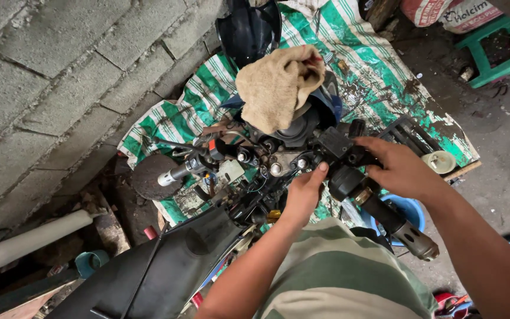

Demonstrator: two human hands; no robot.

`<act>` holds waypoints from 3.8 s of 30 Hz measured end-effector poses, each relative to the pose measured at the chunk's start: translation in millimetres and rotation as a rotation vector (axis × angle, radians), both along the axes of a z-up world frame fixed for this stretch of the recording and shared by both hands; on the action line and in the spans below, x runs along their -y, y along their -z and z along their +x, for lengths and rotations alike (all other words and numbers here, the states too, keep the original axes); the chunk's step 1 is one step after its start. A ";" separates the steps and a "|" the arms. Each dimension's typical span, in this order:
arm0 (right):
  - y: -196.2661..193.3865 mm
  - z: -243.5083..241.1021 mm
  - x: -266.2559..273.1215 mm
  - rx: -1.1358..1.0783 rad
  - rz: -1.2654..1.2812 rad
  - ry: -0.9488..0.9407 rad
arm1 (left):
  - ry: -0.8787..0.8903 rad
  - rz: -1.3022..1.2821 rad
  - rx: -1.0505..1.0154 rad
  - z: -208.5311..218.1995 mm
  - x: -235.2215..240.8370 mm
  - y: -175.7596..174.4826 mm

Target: The person uses a T-handle wrench to tighten bolts on the motorcycle's handlebar assembly. They then proceed to wrap electrical tape around the handlebar grip and the attached control switch housing.

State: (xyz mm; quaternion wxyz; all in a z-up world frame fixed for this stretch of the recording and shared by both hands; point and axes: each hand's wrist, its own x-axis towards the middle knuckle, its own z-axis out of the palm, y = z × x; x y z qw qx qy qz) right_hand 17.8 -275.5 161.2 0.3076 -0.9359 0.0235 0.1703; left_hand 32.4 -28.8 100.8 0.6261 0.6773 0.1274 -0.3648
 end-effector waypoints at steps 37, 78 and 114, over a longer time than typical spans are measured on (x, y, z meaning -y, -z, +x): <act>-34.2 22.2 -17.5 -0.280 -0.001 0.313 | 0.070 -0.165 0.116 3.7 -4.0 4.8; -25.9 28.5 4.3 -0.299 0.063 0.405 | 0.149 0.061 0.208 -14.1 10.2 10.9; 129.1 26.2 112.8 -0.109 0.904 0.331 | -0.532 -0.433 0.773 -137.4 34.4 9.2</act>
